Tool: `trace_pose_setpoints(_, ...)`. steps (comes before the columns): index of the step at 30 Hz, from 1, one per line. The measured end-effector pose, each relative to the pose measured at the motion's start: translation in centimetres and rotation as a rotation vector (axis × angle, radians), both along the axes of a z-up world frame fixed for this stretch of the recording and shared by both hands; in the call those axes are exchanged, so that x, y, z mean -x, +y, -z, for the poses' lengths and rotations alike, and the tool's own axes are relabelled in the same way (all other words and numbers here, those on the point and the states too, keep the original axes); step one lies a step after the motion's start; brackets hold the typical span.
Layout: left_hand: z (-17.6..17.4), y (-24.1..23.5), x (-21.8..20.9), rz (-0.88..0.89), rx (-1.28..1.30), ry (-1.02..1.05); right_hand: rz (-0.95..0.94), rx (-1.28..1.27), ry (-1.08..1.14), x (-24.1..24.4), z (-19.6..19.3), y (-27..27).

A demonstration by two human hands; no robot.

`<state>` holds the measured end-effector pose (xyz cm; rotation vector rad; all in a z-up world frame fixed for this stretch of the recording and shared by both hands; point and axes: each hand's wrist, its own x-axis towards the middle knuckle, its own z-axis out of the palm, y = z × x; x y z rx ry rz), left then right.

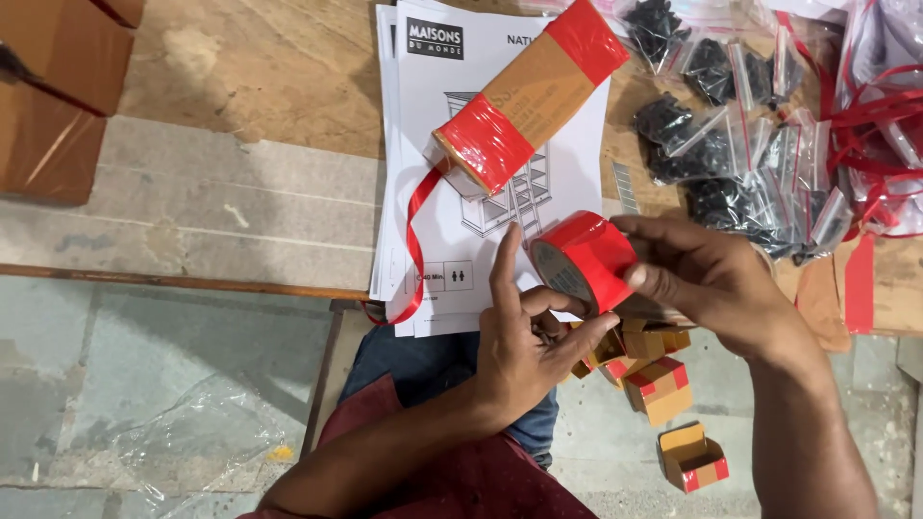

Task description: The person places instruction sheets into a small cardboard box, tears strips of red tape, and wraps the tape around the box to secure it, repeating the process on additional small boxes at the workbench.

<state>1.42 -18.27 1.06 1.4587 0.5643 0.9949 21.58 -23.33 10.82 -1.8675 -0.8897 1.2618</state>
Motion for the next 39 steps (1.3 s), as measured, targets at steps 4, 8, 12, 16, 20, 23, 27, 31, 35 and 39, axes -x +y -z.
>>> trace_pose_setpoints(4, -0.9, 0.4, 0.8, 0.053, 0.031, 0.012, -0.003, -0.030, 0.057, 0.0, 1.2, -0.8)
trace_pose_setpoints(8, -1.8, 1.5, 1.5, 0.136, 0.076, 0.056, 0.032, -0.074, 0.025, 0.7, 1.6, -1.4)
trace_pose_setpoints(12, -1.0, 2.3, 1.4, 0.070, 0.002, 0.081, 0.029, -0.093, -0.012, 1.5, 1.2, -1.3)
trace_pose_setpoints(16, -1.6, 2.7, 1.4, 0.011, -0.067, 0.084, 0.023, -0.101, -0.002, 1.1, 1.6, -1.6)
trace_pose_setpoints(20, -2.3, 2.7, 1.5, 0.027, -0.029, 0.066, 0.019, -0.100, -0.009, 0.9, 2.0, -2.0)
trace_pose_setpoints(23, -2.6, 2.7, 1.5, 0.037, -0.003, 0.074, 0.018, -0.106, -0.030, 0.9, 2.1, -2.0)
trace_pose_setpoints(27, -3.1, 2.9, 1.3, 0.077, 0.111, 0.054, 0.019, -0.117, -0.043, 0.9, 2.2, -2.2)
trace_pose_setpoints(31, -3.1, 3.2, 1.1, 0.062, 0.088, 0.088, 0.022, -0.121, -0.050, 1.1, 2.2, -2.3)
trace_pose_setpoints(35, -3.5, 3.2, 0.9, 0.115, 0.160, 0.086, 0.032, -0.122, -0.052, 1.8, 1.6, -2.0)
trace_pose_setpoints(39, -4.0, 3.3, 0.8, 0.068, 0.066, 0.100, 0.026, -0.173, -0.038, 1.7, 1.7, -2.4)
